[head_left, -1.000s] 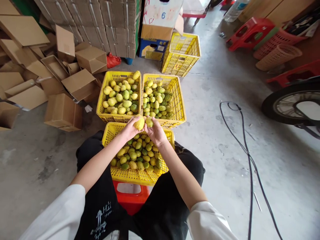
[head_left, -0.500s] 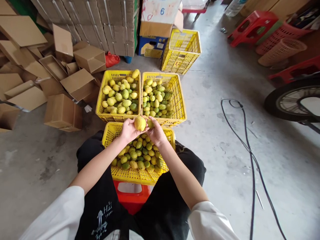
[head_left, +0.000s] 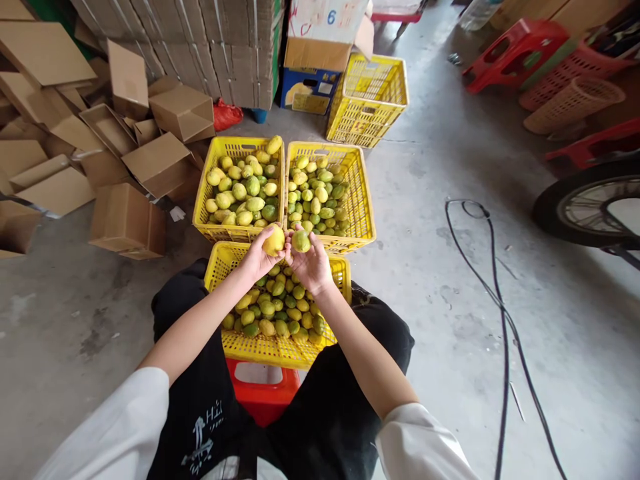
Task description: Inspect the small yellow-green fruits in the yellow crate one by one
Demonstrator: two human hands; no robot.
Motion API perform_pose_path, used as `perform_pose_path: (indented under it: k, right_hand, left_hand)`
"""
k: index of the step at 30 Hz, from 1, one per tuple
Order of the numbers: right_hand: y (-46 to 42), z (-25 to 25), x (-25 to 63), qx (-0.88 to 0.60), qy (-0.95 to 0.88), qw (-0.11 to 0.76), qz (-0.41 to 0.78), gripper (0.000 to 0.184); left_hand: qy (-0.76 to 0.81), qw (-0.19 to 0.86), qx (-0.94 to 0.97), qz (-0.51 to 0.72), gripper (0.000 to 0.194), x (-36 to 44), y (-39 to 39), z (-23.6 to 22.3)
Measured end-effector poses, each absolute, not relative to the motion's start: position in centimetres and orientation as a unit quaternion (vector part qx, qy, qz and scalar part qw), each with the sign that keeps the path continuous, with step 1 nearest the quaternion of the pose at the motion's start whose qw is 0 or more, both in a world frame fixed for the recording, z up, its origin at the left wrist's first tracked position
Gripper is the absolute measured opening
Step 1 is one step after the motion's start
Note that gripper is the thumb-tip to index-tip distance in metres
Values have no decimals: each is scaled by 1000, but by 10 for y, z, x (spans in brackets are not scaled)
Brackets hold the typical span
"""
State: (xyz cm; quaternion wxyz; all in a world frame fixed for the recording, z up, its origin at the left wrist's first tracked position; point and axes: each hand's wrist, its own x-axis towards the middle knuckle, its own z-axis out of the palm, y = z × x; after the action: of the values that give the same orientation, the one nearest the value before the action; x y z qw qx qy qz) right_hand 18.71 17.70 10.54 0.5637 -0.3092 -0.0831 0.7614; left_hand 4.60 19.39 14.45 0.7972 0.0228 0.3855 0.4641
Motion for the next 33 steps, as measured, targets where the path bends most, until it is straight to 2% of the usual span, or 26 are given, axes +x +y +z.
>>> perform_pose_path:
  k: [2, 8, 13, 15, 19, 22, 27, 29, 31, 33]
  right_hand:
    - [177, 102, 188, -325, -94, 568, 751, 29]
    - [181, 98, 191, -369, -88, 586, 716, 21]
    - [182, 94, 196, -396, -50, 564, 723, 12]
    - [181, 92, 199, -407, -53, 549, 728, 14]
    - [177, 94, 204, -395, -72, 527, 749, 15]
    - [171, 96, 203, -380, -93, 513, 764, 23]
    - [156, 93, 208, -405, -150, 490, 757, 35]
    - [151, 89, 212, -429, -151, 488, 745, 40]
    - [148, 86, 215, -443, -145, 492, 735, 44]
    - [147, 84, 215, -444, -142, 496, 733, 45]
  left_hand:
    - [386, 799, 34, 460, 11, 47, 193, 143]
    - [393, 791, 14, 468, 29, 50, 191, 145]
    - [386, 804, 48, 449, 19, 48, 187, 145]
    - [404, 797, 54, 445, 9, 45, 183, 143]
    - [444, 776, 46, 445, 10, 34, 176, 141]
    - [443, 772, 44, 455, 6, 25, 174, 142]
    - [431, 781, 44, 451, 33, 19, 174, 137]
    - [458, 779, 59, 425, 30, 19, 173, 133]
    - [481, 775, 102, 396, 20, 21, 171, 130]
    - [485, 775, 153, 377, 25, 21, 167, 126]
